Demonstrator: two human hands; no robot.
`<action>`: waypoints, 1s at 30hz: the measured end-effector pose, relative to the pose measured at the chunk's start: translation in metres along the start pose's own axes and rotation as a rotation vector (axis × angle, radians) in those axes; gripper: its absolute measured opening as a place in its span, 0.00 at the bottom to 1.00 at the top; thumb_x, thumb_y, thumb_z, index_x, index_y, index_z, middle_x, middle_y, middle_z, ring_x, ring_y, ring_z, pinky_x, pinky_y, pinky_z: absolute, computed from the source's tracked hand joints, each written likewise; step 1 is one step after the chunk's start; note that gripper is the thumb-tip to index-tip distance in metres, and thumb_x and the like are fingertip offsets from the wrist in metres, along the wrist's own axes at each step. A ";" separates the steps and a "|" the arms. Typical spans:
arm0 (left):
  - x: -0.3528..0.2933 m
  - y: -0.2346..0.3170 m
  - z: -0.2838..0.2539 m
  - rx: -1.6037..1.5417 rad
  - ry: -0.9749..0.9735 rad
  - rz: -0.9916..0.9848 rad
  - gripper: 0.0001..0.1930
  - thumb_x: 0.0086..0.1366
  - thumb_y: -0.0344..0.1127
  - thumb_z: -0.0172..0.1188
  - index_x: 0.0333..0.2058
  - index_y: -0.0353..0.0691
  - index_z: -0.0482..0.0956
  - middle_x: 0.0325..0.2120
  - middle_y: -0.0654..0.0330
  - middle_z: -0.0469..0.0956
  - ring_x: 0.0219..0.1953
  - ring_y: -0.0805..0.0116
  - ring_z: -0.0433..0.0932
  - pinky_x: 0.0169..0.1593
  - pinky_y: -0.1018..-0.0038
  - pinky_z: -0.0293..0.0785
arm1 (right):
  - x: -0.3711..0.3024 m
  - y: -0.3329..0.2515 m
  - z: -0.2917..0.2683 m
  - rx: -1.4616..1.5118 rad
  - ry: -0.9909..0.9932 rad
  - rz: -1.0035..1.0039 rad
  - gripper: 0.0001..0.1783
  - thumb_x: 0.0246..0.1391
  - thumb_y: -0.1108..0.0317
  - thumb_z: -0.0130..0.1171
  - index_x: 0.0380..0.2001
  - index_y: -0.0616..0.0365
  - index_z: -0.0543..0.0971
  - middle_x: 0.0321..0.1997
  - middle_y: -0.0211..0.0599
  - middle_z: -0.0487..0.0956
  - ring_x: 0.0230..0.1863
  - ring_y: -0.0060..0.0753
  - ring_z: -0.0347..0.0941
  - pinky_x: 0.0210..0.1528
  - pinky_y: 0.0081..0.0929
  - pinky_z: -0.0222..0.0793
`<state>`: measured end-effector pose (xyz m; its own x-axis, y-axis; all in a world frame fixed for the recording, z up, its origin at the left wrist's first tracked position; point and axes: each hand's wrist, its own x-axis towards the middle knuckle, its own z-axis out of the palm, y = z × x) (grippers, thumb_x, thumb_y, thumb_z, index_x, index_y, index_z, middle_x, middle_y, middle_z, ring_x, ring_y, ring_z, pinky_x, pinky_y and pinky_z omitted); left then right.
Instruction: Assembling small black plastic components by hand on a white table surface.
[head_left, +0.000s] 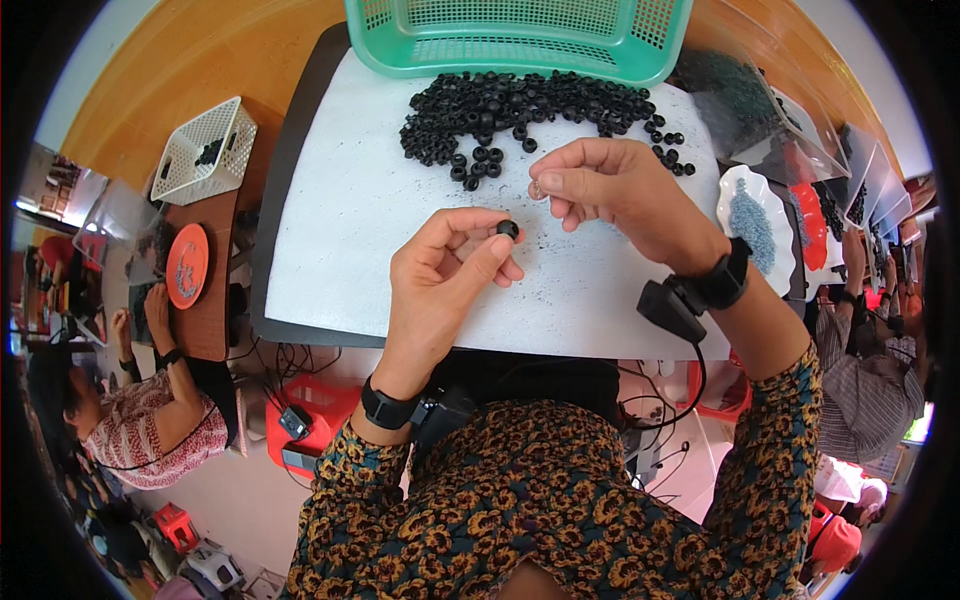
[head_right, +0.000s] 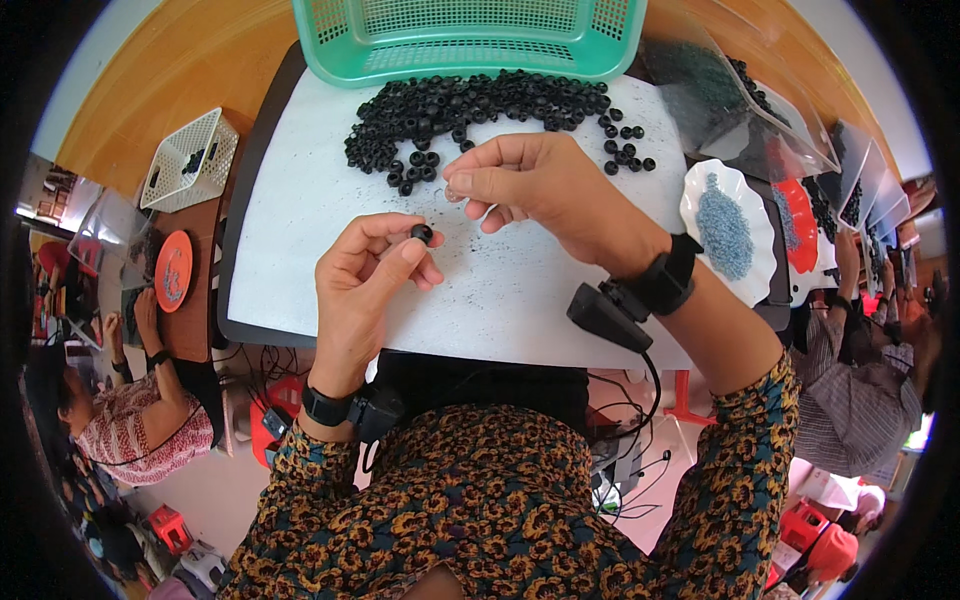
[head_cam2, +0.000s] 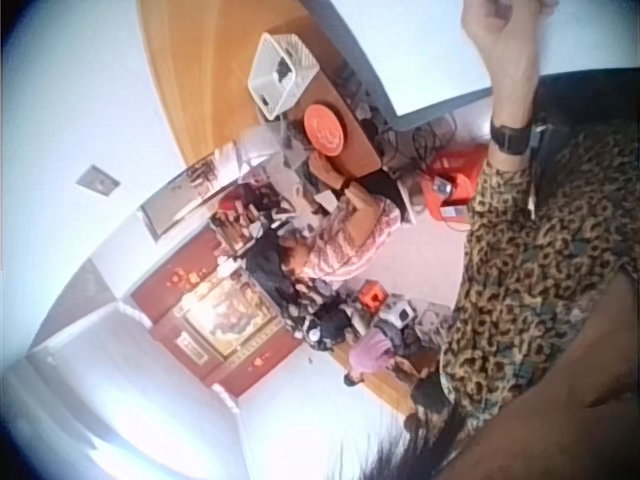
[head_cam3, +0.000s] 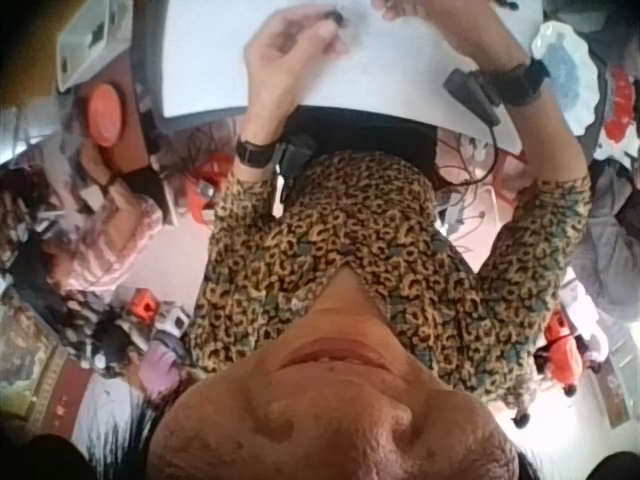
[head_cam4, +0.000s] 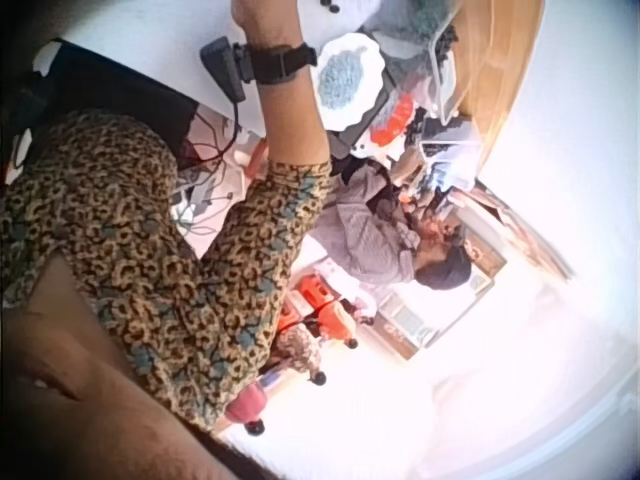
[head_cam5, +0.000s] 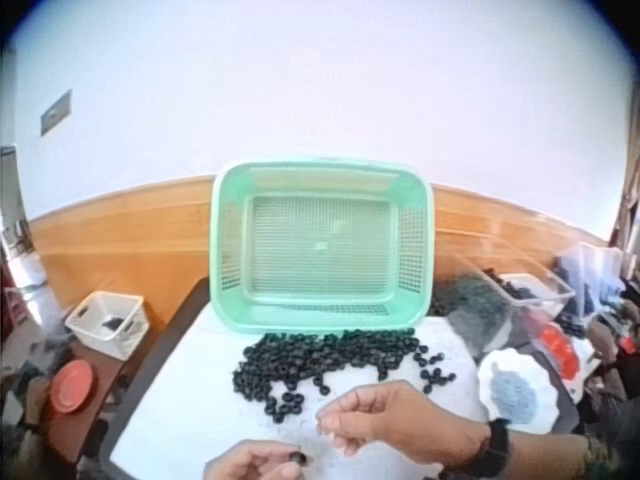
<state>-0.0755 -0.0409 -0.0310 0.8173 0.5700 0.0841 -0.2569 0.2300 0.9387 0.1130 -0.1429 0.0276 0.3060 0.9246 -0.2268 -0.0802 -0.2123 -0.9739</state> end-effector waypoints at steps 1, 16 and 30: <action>0.001 0.000 0.000 0.002 0.009 -0.001 0.10 0.66 0.26 0.58 0.45 0.30 0.75 0.38 0.54 0.81 0.32 0.73 0.79 0.36 0.78 0.76 | -0.001 0.003 0.005 -0.025 0.021 -0.030 0.13 0.57 0.65 0.62 0.41 0.63 0.81 0.35 0.32 0.81 0.30 0.17 0.74 0.34 0.15 0.69; 0.002 -0.003 0.000 -0.039 0.004 0.024 0.10 0.65 0.26 0.58 0.45 0.29 0.75 0.35 0.51 0.81 0.30 0.70 0.79 0.35 0.77 0.76 | -0.001 0.018 0.026 -0.458 0.058 -0.457 0.10 0.57 0.72 0.59 0.41 0.65 0.80 0.37 0.33 0.81 0.34 0.18 0.75 0.33 0.17 0.72; 0.003 -0.003 0.000 -0.011 0.028 0.005 0.11 0.66 0.25 0.57 0.46 0.29 0.75 0.34 0.53 0.81 0.31 0.71 0.79 0.37 0.77 0.76 | -0.012 0.014 0.031 -0.563 0.081 -0.580 0.09 0.55 0.77 0.57 0.39 0.57 0.81 0.31 0.37 0.79 0.30 0.28 0.75 0.31 0.24 0.71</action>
<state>-0.0726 -0.0397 -0.0334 0.8012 0.5931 0.0786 -0.2663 0.2358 0.9346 0.0786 -0.1468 0.0173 0.2220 0.9151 0.3365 0.5949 0.1463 -0.7903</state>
